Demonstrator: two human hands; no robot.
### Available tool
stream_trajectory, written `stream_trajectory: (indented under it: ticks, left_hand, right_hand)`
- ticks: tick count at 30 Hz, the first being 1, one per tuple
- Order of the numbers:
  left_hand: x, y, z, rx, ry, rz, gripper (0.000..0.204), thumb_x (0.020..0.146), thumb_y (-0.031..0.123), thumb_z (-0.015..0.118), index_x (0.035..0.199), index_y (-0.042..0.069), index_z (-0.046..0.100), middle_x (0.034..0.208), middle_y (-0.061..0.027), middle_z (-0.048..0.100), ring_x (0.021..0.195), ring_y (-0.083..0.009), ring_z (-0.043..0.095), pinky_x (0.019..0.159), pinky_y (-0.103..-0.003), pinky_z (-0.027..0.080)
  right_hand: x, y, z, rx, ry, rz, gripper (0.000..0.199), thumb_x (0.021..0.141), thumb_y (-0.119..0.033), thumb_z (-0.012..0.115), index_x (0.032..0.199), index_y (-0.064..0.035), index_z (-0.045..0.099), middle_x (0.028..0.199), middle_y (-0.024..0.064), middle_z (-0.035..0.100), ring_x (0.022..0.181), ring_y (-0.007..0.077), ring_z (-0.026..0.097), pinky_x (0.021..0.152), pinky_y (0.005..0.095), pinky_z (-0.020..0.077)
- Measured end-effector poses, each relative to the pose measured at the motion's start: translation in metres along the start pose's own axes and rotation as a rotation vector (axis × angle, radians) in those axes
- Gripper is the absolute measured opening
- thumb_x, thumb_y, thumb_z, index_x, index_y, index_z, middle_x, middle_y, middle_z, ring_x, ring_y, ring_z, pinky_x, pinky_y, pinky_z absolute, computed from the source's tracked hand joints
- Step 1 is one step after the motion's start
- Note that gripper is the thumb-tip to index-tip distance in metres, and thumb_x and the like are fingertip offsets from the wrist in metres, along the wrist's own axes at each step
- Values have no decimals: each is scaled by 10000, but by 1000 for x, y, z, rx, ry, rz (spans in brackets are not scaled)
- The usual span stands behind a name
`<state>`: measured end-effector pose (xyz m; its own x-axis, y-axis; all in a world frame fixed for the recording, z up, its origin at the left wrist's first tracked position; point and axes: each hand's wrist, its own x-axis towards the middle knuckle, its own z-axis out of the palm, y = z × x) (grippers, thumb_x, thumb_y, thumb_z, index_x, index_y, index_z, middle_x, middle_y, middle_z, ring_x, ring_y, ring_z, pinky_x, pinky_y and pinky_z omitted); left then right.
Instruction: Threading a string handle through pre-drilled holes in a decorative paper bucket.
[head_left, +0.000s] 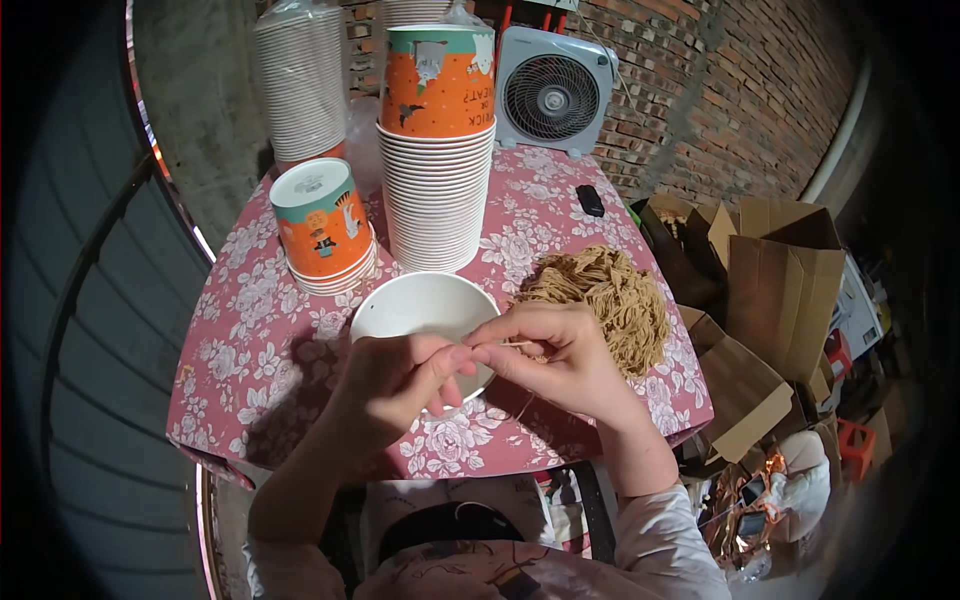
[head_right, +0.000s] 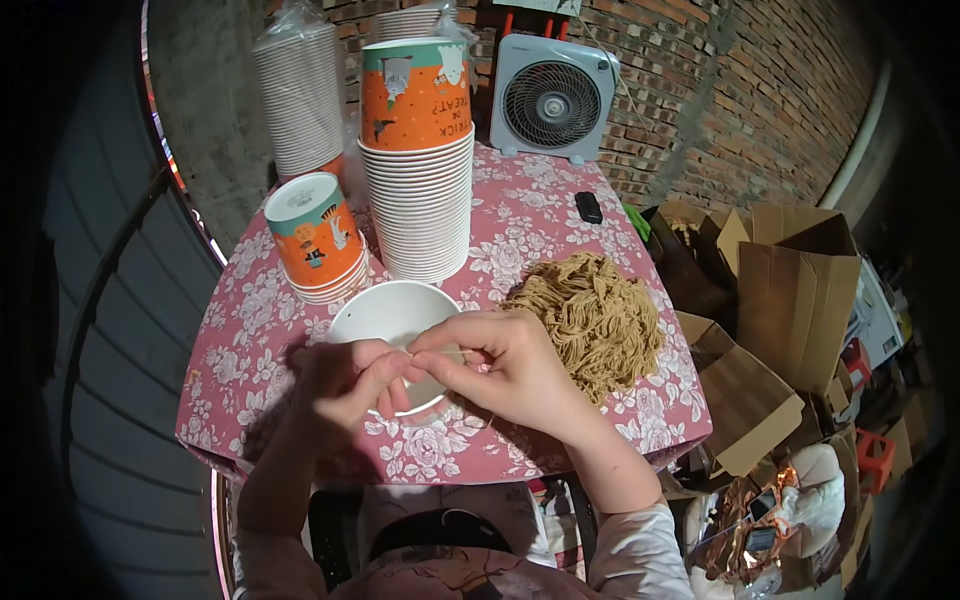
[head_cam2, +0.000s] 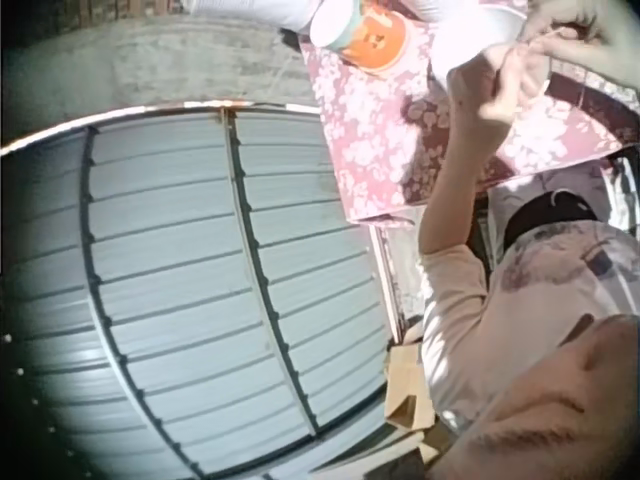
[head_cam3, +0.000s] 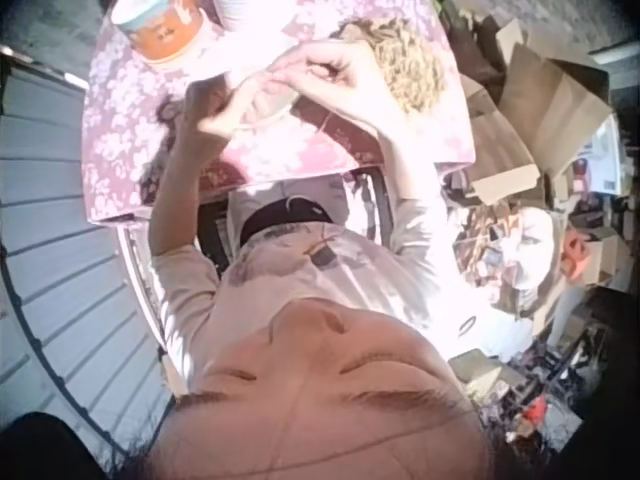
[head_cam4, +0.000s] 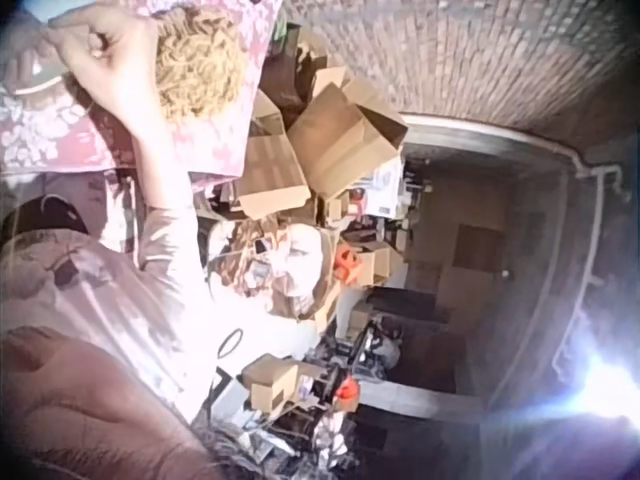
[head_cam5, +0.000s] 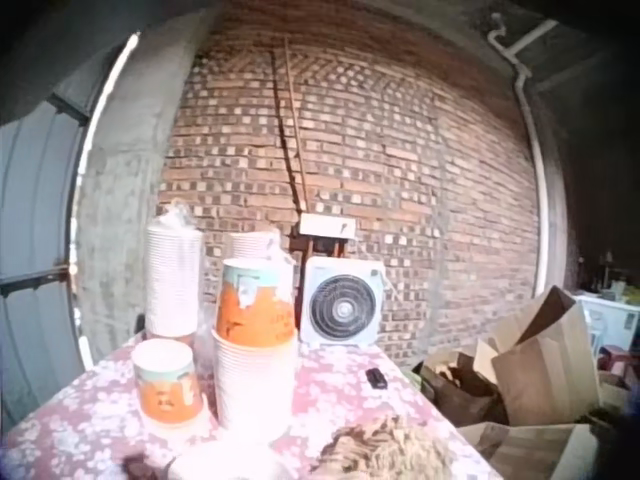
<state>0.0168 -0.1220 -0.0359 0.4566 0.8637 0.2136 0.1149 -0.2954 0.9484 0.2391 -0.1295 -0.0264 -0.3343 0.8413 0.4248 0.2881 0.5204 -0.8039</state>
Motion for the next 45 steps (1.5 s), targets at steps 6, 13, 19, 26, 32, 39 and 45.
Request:
stream_trajectory:
  ticks: [6, 13, 19, 26, 32, 39, 45]
  left_hand:
    - [7, -5, -1, 44, -73, 13, 414, 1059, 245, 561, 770, -16, 700, 547, -26, 592, 510, -79, 562, 501, -257, 440]
    - [12, 0, 9, 116, -103, -112, 551, 1054, 374, 542, 657, 10, 658, 492, -20, 544, 477, -102, 550, 493, -271, 428]
    - [14, -6, 20, 246, -51, -21, 531, 1053, 329, 544, 637, 19, 653, 468, -35, 524, 452, -131, 554, 494, -296, 437]
    - [18, -16, 20, 457, -119, 407, 177, 937, 209, 703, 937, 33, 691, 787, -68, 668, 738, -239, 676, 659, -357, 534]
    - [1, -60, 22, 667, -32, 420, 351, 856, 136, 758, 1180, 83, 634, 944, -115, 716, 847, -341, 718, 693, -417, 576]
    - [-3, -20, 24, 437, -16, 54, 432, 862, 83, 733, 1280, 105, 626, 943, -118, 738, 885, -256, 757, 722, -367, 584]
    - [-12, -22, 17, 288, 68, 3, 399, 879, 58, 728, 1268, 54, 643, 915, -115, 739, 833, -184, 761, 712, -309, 588]
  right_hand:
    - [-9, 6, 2, -1, 17, -108, 134, 921, -59, 714, 1029, -35, 790, 781, 25, 733, 593, 84, 583, 550, 241, 454]
    - [-9, 18, -2, 55, -15, -244, 100, 967, -63, 668, 994, 15, 723, 793, 34, 677, 675, 80, 597, 613, 246, 508]
    - [-26, 18, 9, 434, 33, 139, 131, 1004, -69, 630, 1087, 14, 686, 722, -26, 606, 615, 12, 527, 575, 222, 529]
    - [-37, 34, 1, 176, 190, 112, 103, 914, -14, 715, 994, -14, 780, 741, -58, 623, 608, 4, 434, 521, 201, 310]
    - [-51, 72, 13, -231, 232, -316, 113, 793, -36, 745, 905, -48, 758, 1048, 111, 663, 883, 187, 665, 705, 293, 551]
    - [-67, 87, 60, -273, 369, -457, 161, 783, -27, 746, 929, -46, 679, 1167, 106, 655, 1075, 300, 669, 854, 381, 576]
    - [-57, 75, 68, -399, 391, -522, 172, 754, -45, 769, 913, -47, 704, 1185, 120, 679, 1073, 332, 675, 878, 410, 573]
